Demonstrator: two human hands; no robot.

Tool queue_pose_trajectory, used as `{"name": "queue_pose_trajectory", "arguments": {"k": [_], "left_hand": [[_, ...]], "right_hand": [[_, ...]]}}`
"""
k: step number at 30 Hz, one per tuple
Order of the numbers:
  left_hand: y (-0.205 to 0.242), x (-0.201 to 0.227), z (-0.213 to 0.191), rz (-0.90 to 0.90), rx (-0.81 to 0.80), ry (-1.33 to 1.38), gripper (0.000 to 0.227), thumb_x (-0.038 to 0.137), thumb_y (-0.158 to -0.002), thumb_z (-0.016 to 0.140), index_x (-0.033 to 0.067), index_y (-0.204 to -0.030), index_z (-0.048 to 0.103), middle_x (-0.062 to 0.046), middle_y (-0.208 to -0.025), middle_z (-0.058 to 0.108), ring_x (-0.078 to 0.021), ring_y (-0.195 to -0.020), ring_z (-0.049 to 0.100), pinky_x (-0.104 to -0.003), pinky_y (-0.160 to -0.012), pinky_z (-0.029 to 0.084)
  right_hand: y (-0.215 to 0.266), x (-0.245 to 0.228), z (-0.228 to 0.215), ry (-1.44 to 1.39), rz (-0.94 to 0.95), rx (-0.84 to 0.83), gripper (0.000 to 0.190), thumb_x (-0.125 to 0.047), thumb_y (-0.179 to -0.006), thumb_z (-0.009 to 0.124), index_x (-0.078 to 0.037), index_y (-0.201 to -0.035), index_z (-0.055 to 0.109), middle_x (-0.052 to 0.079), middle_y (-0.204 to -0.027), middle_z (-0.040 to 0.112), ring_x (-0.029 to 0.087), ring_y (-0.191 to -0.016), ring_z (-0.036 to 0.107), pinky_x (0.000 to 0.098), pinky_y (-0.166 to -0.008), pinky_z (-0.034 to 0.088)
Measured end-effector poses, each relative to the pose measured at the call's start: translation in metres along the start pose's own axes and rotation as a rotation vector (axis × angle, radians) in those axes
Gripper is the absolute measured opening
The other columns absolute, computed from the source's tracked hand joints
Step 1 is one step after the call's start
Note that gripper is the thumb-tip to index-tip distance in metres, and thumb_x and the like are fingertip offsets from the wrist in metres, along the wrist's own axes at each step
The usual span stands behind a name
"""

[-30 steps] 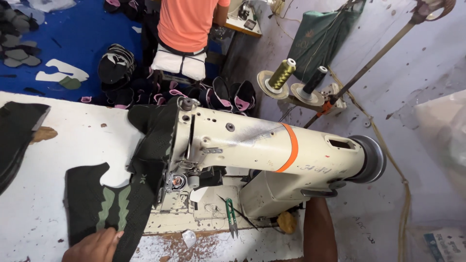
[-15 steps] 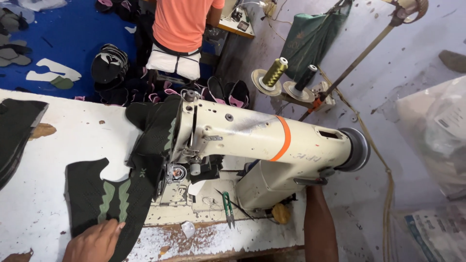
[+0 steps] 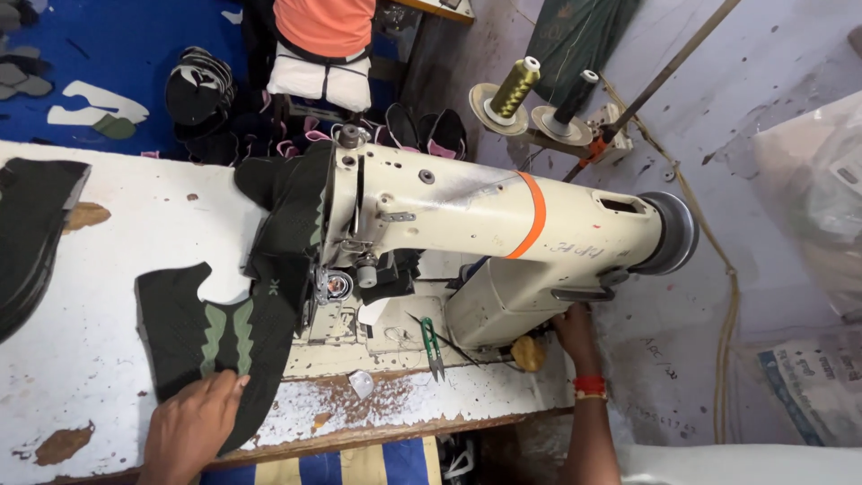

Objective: The person uses a sewing machine to stitch the edges of black slipper uppers with green camouflage patterns. They guide the fabric through the machine, cut threads with scissors, and stack the finished pieces on the table.

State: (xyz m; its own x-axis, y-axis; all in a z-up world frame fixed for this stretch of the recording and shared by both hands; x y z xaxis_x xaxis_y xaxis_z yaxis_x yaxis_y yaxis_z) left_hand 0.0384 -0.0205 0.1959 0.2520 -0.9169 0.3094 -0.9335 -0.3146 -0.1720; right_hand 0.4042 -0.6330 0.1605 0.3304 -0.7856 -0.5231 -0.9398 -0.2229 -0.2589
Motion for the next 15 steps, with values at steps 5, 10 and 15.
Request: {"name": "queue_pose_trajectory", "arguments": {"k": [5,10,15], "left_hand": [[0.001,-0.005,0.005,0.025,-0.010,0.019,0.032,0.035,-0.095,0.061,0.0101,-0.075,0.057,-0.007,-0.068,0.067,-0.0234,-0.062,0.071,-0.039,-0.056,0.058],[0.007,0.000,0.000,0.067,0.047,0.047,0.028,0.033,-0.092,0.064,0.0100,-0.078,0.058,-0.007,-0.068,0.067,-0.0223,-0.062,0.071,-0.037,-0.056,0.058],[0.020,0.004,0.005,0.229,0.198,0.081,0.026,0.030,-0.087,0.070,0.0088,-0.076,0.059,-0.008,-0.069,0.068,-0.0214,-0.066,0.071,-0.037,-0.059,0.058]], "right_hand": [[0.007,-0.014,-0.004,-0.179,0.033,-0.040,0.041,-0.005,-0.089,0.065,0.004,-0.128,0.059,0.022,-0.130,0.065,0.025,-0.118,0.064,0.0374,-0.095,0.052],[-0.033,0.022,-0.005,0.107,-0.002,-0.099,0.036,-0.005,-0.084,0.070,0.005,-0.119,0.067,0.027,-0.114,0.073,0.041,-0.105,0.070,0.0480,-0.085,0.055],[-0.025,0.039,0.006,0.447,-0.259,0.011,0.028,-0.007,-0.084,0.072,-0.003,-0.112,0.072,0.025,-0.113,0.071,0.047,-0.107,0.064,0.0522,-0.087,0.052]]}}
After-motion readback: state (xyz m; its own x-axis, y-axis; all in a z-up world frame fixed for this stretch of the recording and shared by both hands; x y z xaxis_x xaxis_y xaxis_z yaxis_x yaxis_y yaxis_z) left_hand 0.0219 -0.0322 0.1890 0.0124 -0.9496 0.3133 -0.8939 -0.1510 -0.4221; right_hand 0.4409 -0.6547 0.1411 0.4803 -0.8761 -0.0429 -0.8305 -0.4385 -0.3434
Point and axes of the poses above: each hand's wrist, its own y-axis away from the middle knuckle, its own z-axis out of the palm, x = y × z, the point moved 5 cm from there along -y, towards the middle knuckle
